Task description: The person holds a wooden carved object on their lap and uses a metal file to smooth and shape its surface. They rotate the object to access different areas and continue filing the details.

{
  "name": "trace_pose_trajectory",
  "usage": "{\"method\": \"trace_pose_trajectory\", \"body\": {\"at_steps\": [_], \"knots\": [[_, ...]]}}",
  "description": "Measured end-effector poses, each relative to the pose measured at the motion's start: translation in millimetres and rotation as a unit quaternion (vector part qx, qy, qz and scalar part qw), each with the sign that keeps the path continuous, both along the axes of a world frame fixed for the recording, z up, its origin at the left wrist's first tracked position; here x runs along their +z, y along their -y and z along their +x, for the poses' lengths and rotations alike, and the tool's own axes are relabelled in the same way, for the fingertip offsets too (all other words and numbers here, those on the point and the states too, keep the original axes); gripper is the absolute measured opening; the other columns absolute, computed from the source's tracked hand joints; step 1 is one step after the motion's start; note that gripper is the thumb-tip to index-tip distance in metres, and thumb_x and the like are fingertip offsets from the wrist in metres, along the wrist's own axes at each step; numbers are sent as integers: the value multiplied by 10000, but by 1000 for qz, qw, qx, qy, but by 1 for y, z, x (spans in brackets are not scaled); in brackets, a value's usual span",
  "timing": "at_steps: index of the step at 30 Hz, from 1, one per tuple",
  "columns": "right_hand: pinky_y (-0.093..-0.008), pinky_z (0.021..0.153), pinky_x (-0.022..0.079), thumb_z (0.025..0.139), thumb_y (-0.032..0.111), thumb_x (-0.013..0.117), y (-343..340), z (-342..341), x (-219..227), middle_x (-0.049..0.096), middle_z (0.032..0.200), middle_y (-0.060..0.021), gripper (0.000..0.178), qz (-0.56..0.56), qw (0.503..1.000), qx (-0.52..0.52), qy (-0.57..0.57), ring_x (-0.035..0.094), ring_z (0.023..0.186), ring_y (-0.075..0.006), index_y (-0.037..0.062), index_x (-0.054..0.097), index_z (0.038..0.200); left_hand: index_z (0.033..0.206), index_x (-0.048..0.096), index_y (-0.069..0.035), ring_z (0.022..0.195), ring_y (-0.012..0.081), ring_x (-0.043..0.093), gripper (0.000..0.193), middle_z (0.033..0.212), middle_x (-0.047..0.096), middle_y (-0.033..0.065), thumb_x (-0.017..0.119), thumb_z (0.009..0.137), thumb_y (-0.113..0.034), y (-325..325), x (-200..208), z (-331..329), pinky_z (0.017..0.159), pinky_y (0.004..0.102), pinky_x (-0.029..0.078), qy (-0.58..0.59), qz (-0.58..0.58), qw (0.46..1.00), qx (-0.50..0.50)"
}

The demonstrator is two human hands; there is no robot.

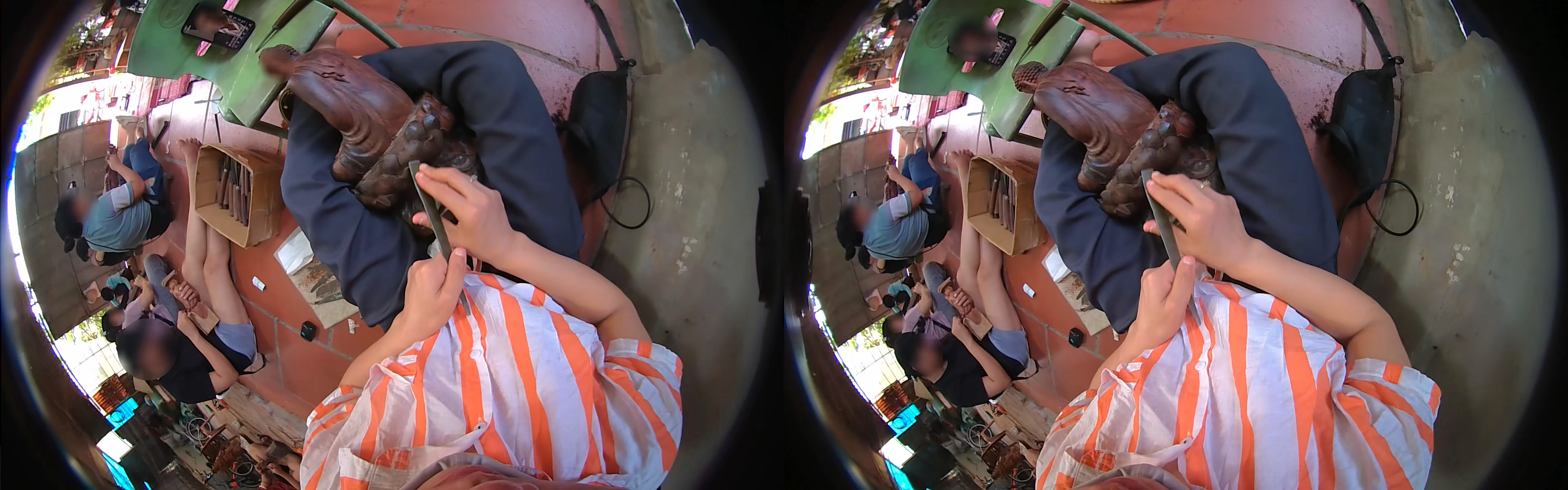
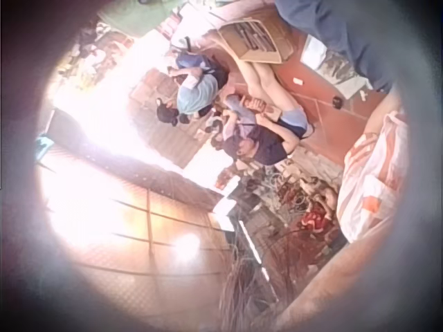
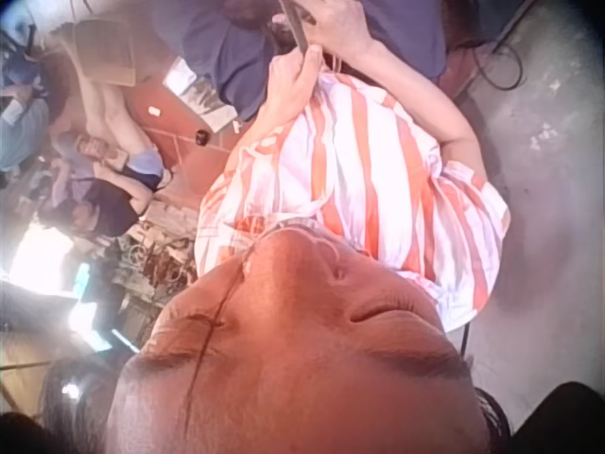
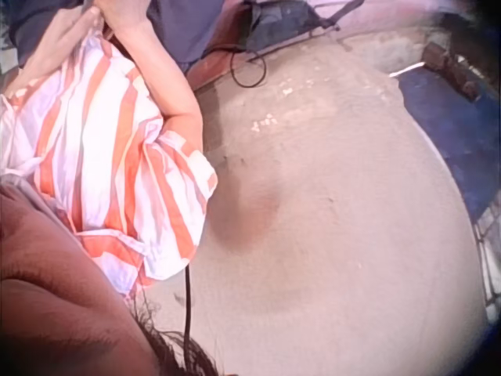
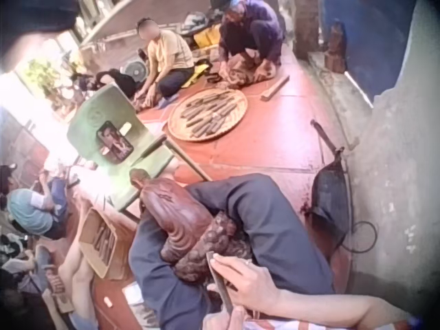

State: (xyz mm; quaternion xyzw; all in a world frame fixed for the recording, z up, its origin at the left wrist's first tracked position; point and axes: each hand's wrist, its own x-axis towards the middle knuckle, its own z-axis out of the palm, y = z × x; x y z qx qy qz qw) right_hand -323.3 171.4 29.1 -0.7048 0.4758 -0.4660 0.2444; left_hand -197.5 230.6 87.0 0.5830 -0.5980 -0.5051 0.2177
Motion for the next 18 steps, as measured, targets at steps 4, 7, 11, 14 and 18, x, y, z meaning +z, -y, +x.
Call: {"method": "trace_pose_trajectory", "body": {"at_steps": [4,7,11,14,18], "knots": [[-334,739,574,732,253,807,3,-2,-7,655,1179,-69,507,-24,999,-22,-14,689,910,-266,48,654,1169,714,592,51,542,407,597,357,590,564,245,522,985,-171,3,-4,-10,494,444,431,46,-17,999,-3],[-365,842,559,714,184,818,-5,-2,-12,658,1216,-85,536,-13,1000,6,-3,684,962,-288,32,653,1200,704,606,43,538,415,597,358,602,585,243,525,980,-172,-6,-6,-10,499,456,446,78,-2,997,-10],[-362,829,555,713,182,818,-2,-4,-10,664,1206,-81,529,-7,1000,-6,12,678,979,-282,32,658,1194,692,607,27,521,407,596,374,596,592,233,520,983,-192,-2,1,-16,494,464,448,85,-34,996,-21],[-351,813,552,715,175,817,1,-4,-8,664,1203,-89,521,-9,1000,-10,23,667,996,-273,29,661,1190,681,603,12,522,401,601,386,596,597,227,510,987,-205,4,-1,-15,499,466,457,140,-61,987,-45],[-359,837,532,726,184,809,-5,-2,-20,658,1202,-93,518,-36,999,17,12,660,985,-269,22,652,1192,686,605,3,524,399,604,382,593,599,220,502,988,-208,-6,-3,-16,501,464,467,208,-75,973,-66]]}}
